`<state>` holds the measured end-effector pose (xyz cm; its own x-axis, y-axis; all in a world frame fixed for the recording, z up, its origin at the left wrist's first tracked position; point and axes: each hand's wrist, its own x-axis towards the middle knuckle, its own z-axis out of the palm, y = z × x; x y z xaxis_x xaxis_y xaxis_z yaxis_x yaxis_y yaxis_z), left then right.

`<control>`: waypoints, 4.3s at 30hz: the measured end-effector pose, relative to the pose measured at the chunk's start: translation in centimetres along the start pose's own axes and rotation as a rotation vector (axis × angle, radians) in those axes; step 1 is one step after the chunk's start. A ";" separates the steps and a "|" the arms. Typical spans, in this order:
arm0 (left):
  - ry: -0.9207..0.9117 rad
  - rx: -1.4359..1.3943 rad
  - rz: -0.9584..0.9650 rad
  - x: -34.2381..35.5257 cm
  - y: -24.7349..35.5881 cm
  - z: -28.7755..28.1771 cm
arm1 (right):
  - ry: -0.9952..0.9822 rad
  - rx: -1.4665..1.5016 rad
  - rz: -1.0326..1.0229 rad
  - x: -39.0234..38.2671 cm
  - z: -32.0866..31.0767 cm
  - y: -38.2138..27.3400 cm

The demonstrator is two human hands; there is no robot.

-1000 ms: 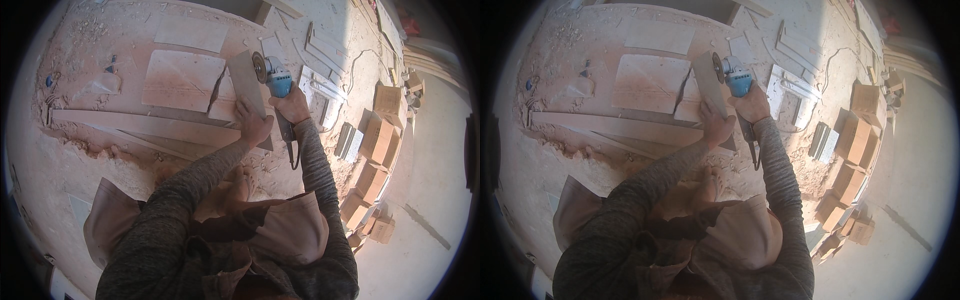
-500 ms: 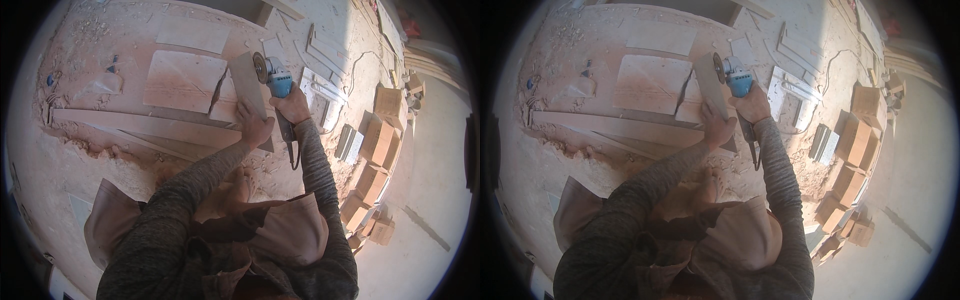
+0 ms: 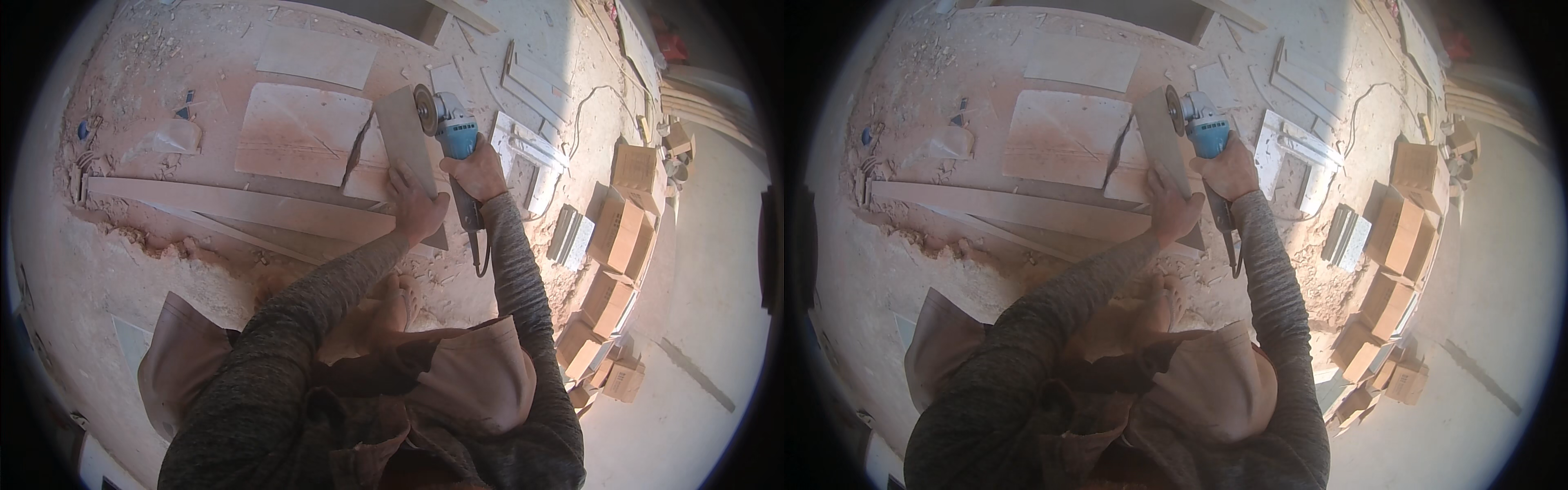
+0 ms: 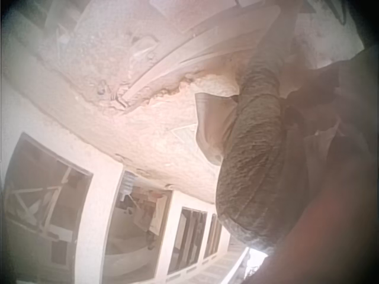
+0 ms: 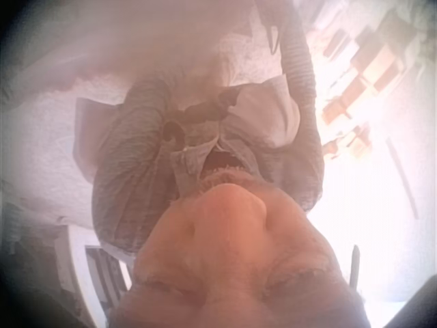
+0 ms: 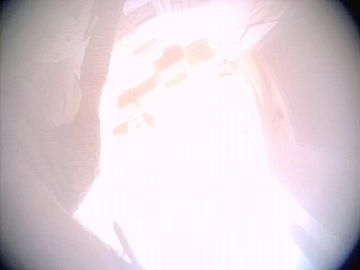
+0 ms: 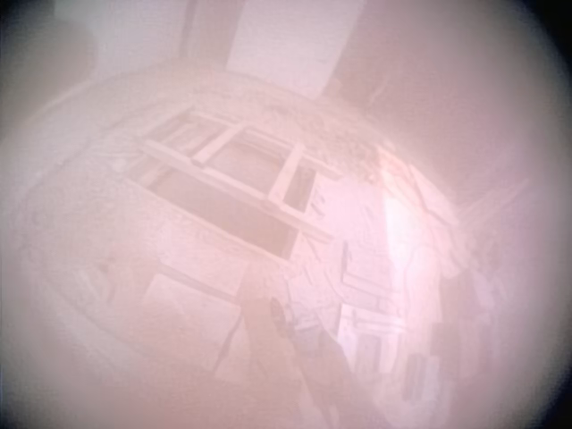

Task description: The person cuts tiles by hand using an angle grinder while holding the tiles steady on a workbench.

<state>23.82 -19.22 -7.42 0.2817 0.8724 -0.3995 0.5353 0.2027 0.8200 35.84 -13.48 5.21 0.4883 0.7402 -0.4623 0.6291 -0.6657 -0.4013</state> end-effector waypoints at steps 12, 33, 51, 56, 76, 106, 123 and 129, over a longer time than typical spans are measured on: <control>0.019 -0.026 0.043 0.1 -0.7 0.4 | 0.004 0.034 -0.039 0.4 0.1 -0.1; -0.034 -0.008 -0.014 0.1 -0.4 0.0 | 0.072 0.039 -0.083 1.3 0.4 -0.4; 0.028 -0.037 0.028 0.1 -0.6 0.5 | 0.077 0.024 -0.076 1.0 0.2 0.1; -0.010 -0.034 -0.003 0.1 -0.3 0.2 | 0.059 0.033 -0.049 -0.4 -0.1 1.0; -0.034 -0.051 0.003 0.1 -0.1 -0.1 | 0.041 0.017 -0.061 -1.9 0.3 1.6; -0.041 -0.047 -0.003 0.1 -0.2 0.0 | 0.019 -0.028 -0.027 -0.7 -0.1 0.1; -0.042 -0.040 0.005 0.1 -0.1 -0.1 | 0.033 -0.030 -0.024 -0.1 0.0 -0.3; -0.030 -0.038 0.013 0.2 -0.4 0.2 | 0.026 -0.033 -0.031 0.0 -0.1 -0.5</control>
<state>23.79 -19.19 -7.89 0.3122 0.8616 -0.4001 0.5010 0.2085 0.8399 35.57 -13.15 5.53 0.4837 0.7629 -0.4289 0.6634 -0.6392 -0.3889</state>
